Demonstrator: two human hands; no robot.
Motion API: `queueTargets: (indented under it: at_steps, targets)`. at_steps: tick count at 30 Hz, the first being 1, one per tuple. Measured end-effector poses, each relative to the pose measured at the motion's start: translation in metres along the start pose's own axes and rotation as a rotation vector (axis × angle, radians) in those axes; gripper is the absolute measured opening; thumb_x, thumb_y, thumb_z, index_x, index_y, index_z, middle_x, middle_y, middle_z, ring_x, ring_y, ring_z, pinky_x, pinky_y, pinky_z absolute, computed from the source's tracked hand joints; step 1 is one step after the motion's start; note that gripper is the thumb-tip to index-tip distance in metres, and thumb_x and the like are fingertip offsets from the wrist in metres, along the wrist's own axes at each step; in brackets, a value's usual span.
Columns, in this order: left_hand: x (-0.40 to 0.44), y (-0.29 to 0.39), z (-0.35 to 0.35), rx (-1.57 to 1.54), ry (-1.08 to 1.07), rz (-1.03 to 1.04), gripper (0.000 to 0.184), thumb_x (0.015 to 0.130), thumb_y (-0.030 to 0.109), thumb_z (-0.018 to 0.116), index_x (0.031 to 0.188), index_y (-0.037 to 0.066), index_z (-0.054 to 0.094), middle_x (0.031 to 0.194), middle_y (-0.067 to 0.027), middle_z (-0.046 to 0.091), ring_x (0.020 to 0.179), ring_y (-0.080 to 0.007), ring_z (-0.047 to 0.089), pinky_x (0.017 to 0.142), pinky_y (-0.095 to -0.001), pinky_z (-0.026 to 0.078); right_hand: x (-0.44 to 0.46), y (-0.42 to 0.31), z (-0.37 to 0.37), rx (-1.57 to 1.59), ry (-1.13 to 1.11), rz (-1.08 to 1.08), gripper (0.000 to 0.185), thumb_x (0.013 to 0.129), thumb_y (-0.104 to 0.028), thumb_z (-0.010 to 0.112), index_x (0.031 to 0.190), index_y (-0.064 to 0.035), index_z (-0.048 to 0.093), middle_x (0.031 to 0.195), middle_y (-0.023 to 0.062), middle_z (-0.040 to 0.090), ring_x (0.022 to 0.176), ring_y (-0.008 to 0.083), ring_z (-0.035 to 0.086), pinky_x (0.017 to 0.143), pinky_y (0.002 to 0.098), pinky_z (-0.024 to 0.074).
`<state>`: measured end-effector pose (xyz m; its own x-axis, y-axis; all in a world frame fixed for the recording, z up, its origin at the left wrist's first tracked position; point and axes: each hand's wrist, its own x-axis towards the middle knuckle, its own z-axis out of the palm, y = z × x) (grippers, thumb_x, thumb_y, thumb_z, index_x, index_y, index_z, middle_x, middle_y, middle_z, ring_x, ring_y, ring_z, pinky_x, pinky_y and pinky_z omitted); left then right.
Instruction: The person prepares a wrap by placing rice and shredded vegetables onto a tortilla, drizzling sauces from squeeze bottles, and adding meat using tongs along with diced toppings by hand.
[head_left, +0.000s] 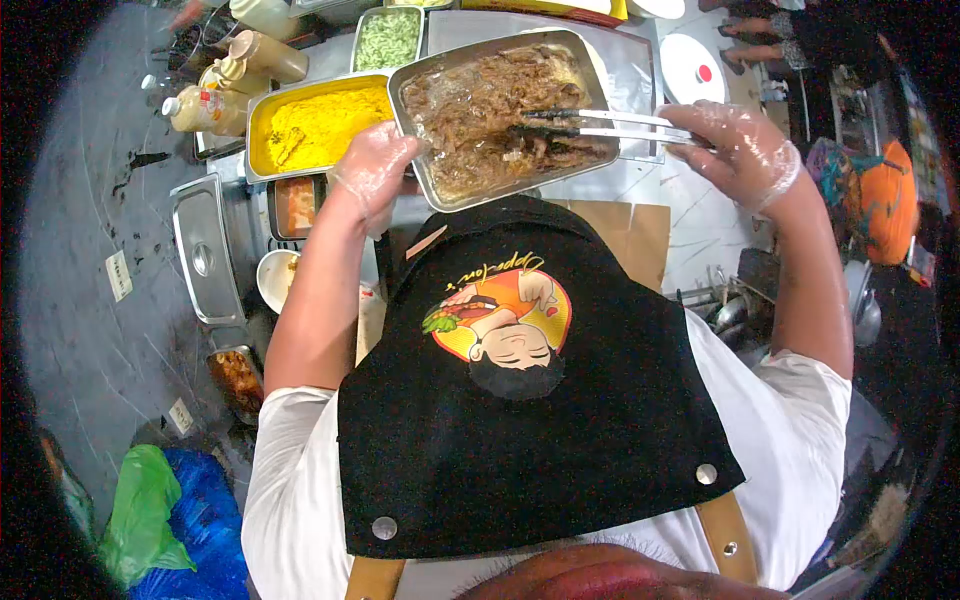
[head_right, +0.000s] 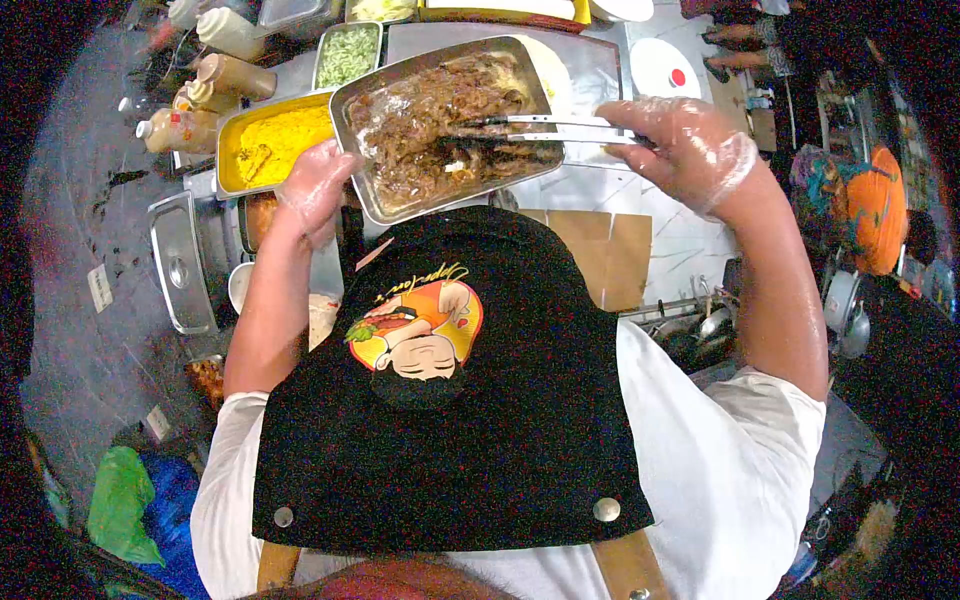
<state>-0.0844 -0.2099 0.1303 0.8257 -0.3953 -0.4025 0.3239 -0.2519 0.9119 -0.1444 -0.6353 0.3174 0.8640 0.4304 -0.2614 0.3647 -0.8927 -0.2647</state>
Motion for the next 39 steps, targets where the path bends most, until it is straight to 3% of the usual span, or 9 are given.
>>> queueTargets:
  at_steps: [8,12,15,22,26,29,30,34,39]
  targets:
    - [0.002,0.012,0.006,-0.05,0.021,-0.103,0.026,0.104,0.019,0.058,0.124,0.004,0.067,0.111,-0.0067,0.071,0.093,-0.0198,0.071,0.076,-0.0401,0.064,-0.009,-0.013,-0.041,0.069,0.101,0.192,0.044,0.093,-0.021,0.08,0.134,-0.0079,0.072,0.118,0.0181,0.076,0.103,0.0345,0.072,0.091,0.0416,0.0556]
    - [0.006,0.004,0.009,-0.1,0.024,-0.105,0.027,0.104,0.019,0.057,0.124,0.004,0.066,0.113,-0.0075,0.071,0.095,-0.0196,0.071,0.072,-0.0384,0.065,-0.008,-0.003,-0.045,-0.026,0.144,0.055,0.04,0.097,-0.022,0.076,0.134,-0.0073,0.071,0.115,0.0215,0.076,0.103,0.0364,0.074,0.092,0.0435,0.0569]
    - [0.007,0.002,0.017,-0.152,0.062,-0.076,0.027,0.105,0.02,0.057,0.125,0.004,0.066,0.115,-0.0077,0.07,0.098,-0.0192,0.071,0.071,-0.0383,0.065,-0.001,0.002,-0.045,0.047,0.107,0.153,0.045,0.094,-0.021,0.079,0.137,-0.0076,0.07,0.121,0.0188,0.075,0.105,0.0321,0.071,0.094,0.0404,0.055]
    - [0.013,-0.011,0.031,-0.278,0.116,-0.13,0.023,0.104,0.018,0.06,0.123,0.005,0.065,0.115,-0.0077,0.07,0.1,-0.0191,0.07,0.071,-0.0381,0.065,0.034,0.008,-0.015,0.144,-0.076,0.276,0.044,0.1,-0.022,0.075,0.138,-0.0014,0.067,0.116,0.0172,0.075,0.104,0.0223,0.07,0.096,0.0367,0.0548]
    - [0.026,-0.039,0.037,-0.355,0.165,-0.107,0.022,0.103,0.017,0.061,0.121,0.005,0.064,0.113,-0.0082,0.07,0.097,-0.0206,0.071,0.071,-0.038,0.065,0.047,0.04,0.017,0.273,-0.02,0.197,0.043,0.102,-0.024,0.075,0.138,-0.002,0.067,0.12,0.0176,0.075,0.103,0.0187,0.069,0.096,0.036,0.0548]
    - [0.027,-0.04,0.048,-0.416,0.224,-0.12,0.022,0.103,0.016,0.06,0.122,0.005,0.064,0.112,-0.009,0.07,0.094,-0.0219,0.073,0.072,-0.0384,0.065,0.06,0.032,0.01,0.31,-0.069,0.272,0.045,0.101,-0.027,0.075,0.138,-0.0026,0.067,0.119,0.0183,0.075,0.104,0.0214,0.07,0.096,0.0368,0.0546]
    - [0.025,-0.038,0.054,-0.453,0.248,-0.117,0.023,0.103,0.015,0.059,0.122,0.005,0.064,0.112,-0.0094,0.07,0.093,-0.0222,0.073,0.072,-0.0386,0.065,0.06,0.041,0.013,0.22,-0.024,0.155,0.047,0.101,-0.032,0.074,0.138,-0.004,0.067,0.121,0.0205,0.075,0.107,0.0299,0.072,0.099,0.0403,0.0537]
    - [0.034,-0.03,0.089,-0.56,0.348,-0.103,0.026,0.104,0.012,0.057,0.127,0.003,0.063,0.113,-0.0112,0.072,0.093,-0.0226,0.074,0.072,-0.0383,0.064,0.071,0.082,0.003,0.068,-0.022,0.042,0.048,0.101,-0.041,0.071,0.136,-0.0078,0.069,0.125,0.0229,0.073,0.114,0.0422,0.068,0.101,0.0455,0.0516]
    - [0.043,-0.052,0.117,-0.692,0.448,-0.052,0.026,0.104,0.01,0.057,0.127,0.001,0.063,0.112,-0.0116,0.073,0.094,-0.0238,0.074,0.073,-0.0379,0.064,0.084,0.103,0.002,0.085,0.003,-0.065,0.049,0.1,-0.041,0.073,0.136,-0.0077,0.068,0.124,0.0227,0.073,0.115,0.0404,0.069,0.102,0.0458,0.0517]
